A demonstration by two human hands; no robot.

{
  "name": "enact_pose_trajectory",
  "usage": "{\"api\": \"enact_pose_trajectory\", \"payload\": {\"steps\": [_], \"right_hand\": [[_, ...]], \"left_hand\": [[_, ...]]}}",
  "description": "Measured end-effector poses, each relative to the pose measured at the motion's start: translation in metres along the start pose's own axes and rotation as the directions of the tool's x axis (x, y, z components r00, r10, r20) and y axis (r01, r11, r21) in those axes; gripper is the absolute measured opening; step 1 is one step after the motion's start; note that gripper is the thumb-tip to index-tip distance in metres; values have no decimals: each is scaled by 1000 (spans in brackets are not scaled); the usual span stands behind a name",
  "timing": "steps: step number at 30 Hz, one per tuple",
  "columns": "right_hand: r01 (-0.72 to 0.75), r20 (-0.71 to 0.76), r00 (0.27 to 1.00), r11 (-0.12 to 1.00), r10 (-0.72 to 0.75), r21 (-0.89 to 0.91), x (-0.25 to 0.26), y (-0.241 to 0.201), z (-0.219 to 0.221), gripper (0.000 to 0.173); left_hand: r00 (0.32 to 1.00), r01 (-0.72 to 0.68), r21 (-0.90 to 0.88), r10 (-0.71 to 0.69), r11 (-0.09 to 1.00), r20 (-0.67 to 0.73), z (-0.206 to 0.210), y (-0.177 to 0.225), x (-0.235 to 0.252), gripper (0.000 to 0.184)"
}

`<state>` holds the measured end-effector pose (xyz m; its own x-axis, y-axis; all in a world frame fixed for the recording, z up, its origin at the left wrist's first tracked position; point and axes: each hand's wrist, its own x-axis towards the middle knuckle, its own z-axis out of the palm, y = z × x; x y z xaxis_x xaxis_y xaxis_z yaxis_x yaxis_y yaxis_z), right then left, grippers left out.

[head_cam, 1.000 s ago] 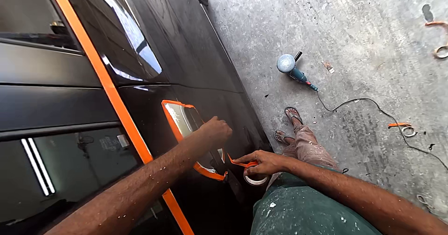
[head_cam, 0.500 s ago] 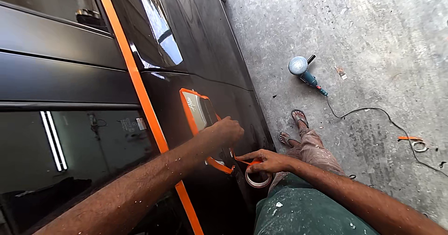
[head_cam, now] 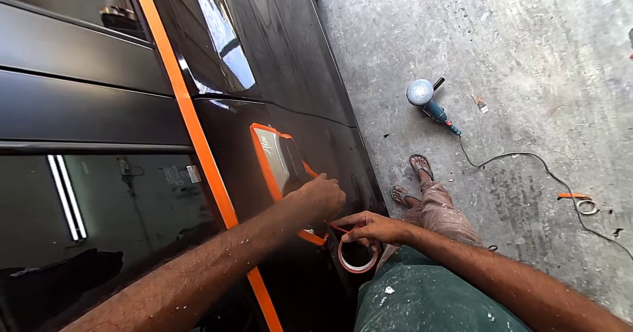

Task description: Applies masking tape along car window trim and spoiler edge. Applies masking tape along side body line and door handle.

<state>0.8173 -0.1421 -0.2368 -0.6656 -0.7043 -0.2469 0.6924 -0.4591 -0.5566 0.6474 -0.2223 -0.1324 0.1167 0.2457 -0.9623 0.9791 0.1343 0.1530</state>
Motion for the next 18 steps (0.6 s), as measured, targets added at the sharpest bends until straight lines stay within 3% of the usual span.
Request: {"api": "enact_pose_trajectory", "payload": {"steps": [18], "right_hand": [[-23, 61, 998, 921, -1, 388, -2, 3, 6, 38]], "left_hand": [[1000, 7, -23, -7, 1000, 23, -2, 2, 6, 18]]}}
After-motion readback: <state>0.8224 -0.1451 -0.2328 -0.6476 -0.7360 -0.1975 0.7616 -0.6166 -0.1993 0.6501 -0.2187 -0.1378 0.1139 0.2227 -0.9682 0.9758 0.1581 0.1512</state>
